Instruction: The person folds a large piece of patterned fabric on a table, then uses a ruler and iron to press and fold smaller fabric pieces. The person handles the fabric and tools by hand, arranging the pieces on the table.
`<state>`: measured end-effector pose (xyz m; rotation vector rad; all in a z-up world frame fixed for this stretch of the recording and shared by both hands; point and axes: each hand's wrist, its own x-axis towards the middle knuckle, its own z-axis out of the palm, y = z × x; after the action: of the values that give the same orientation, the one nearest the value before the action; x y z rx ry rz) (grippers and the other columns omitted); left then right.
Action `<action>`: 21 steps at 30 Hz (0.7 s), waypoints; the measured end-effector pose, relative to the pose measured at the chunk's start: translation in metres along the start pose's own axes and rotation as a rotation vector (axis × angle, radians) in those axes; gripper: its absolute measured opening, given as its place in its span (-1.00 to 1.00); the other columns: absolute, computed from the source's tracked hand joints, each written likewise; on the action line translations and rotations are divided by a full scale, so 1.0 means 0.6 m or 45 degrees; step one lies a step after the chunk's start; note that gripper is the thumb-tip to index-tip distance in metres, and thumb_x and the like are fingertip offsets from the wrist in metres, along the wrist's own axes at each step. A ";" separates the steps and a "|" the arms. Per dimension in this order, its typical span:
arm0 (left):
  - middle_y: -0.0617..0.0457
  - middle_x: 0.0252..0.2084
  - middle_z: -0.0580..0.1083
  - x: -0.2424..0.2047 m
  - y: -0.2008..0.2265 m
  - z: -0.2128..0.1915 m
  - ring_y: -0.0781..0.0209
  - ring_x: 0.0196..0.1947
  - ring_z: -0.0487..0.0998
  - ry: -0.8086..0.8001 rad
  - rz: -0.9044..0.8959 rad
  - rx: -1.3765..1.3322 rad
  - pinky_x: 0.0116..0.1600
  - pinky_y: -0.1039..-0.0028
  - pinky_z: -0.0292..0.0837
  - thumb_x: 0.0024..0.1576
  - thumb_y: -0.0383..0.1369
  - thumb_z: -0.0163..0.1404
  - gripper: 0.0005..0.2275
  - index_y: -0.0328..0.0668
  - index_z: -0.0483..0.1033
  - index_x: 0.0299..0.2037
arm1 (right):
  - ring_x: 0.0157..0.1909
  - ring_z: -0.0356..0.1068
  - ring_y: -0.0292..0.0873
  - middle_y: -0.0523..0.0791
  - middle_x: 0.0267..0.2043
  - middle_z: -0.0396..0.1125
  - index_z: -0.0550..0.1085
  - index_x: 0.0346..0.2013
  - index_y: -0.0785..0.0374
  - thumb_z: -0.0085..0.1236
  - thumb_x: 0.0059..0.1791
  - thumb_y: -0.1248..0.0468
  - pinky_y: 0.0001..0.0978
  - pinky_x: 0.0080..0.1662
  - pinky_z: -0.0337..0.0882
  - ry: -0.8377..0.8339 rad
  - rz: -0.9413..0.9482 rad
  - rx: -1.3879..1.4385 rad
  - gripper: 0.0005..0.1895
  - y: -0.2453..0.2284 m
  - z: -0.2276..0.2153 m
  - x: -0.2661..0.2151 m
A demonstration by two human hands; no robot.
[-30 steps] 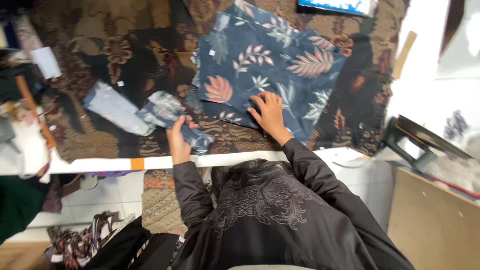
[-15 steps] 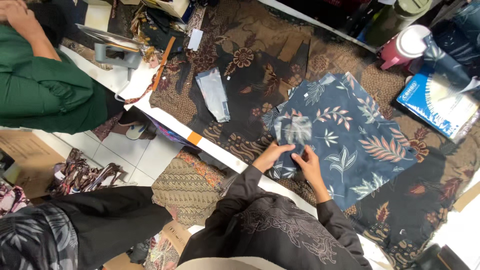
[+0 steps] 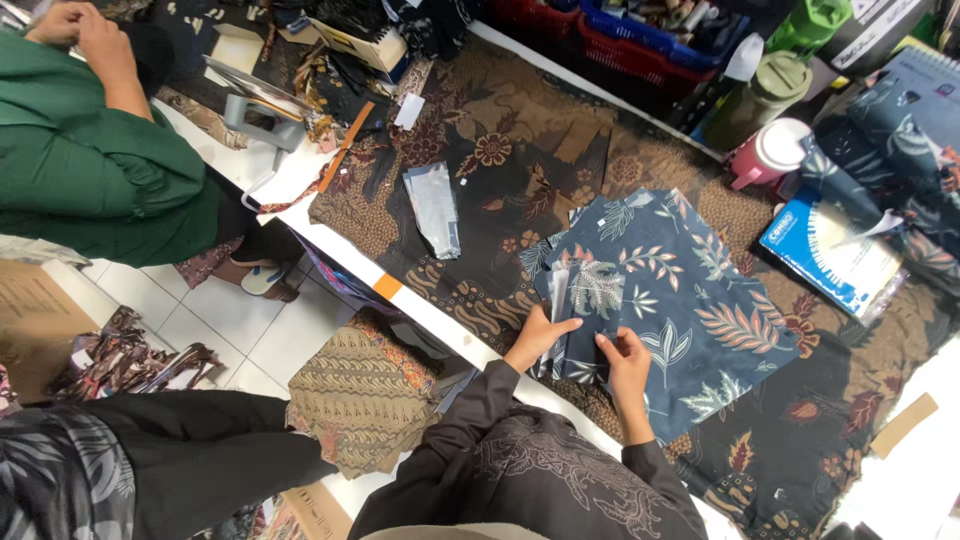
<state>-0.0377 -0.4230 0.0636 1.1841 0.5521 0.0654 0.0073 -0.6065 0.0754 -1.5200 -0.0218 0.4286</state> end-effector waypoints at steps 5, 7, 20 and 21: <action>0.02 -0.10 0.59 -0.019 -0.010 0.016 0.29 -0.13 0.59 0.072 0.250 0.000 -0.01 0.48 0.49 0.06 -0.42 0.24 -0.67 -0.36 0.51 -0.01 | -0.25 0.32 -0.44 -0.22 -0.27 0.38 0.50 -0.16 0.38 0.30 -0.03 0.42 -0.58 -0.19 0.33 -0.125 -0.183 -0.122 -0.81 -0.003 0.007 -0.030; 0.00 -0.12 0.60 -0.033 -0.009 0.023 0.27 -0.15 0.61 0.059 0.193 -0.012 -0.04 0.46 0.50 0.06 -0.42 0.23 -0.69 -0.40 0.54 -0.03 | -0.21 0.33 -0.44 -0.22 -0.22 0.37 0.48 -0.08 0.35 0.30 -0.08 0.41 -0.59 -0.16 0.37 -0.135 -0.238 -0.149 -0.71 -0.011 0.012 -0.043; 0.02 -0.05 0.56 -0.136 0.010 0.082 0.29 -0.09 0.61 -0.043 0.059 -0.458 -0.01 0.47 0.51 0.15 -0.44 0.10 -0.71 -0.35 0.48 0.07 | -0.31 0.37 -0.39 -0.18 -0.32 0.47 0.54 -0.16 0.43 0.29 -0.12 0.44 -0.51 -0.24 0.38 0.041 -0.251 -0.201 -0.75 -0.068 -0.037 -0.091; 0.01 -0.05 0.56 -0.138 0.012 0.078 0.29 -0.09 0.61 -0.026 0.068 -0.459 -0.01 0.47 0.52 0.16 -0.44 0.10 -0.71 -0.37 0.49 0.06 | -0.31 0.38 -0.39 -0.18 -0.30 0.48 0.55 -0.16 0.43 0.30 -0.13 0.45 -0.51 -0.23 0.39 0.022 -0.256 -0.196 -0.75 -0.065 -0.035 -0.090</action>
<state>-0.0871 -0.4880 0.1132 0.8468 0.4676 0.1906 -0.0270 -0.6419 0.1252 -1.6543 -0.1964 0.2576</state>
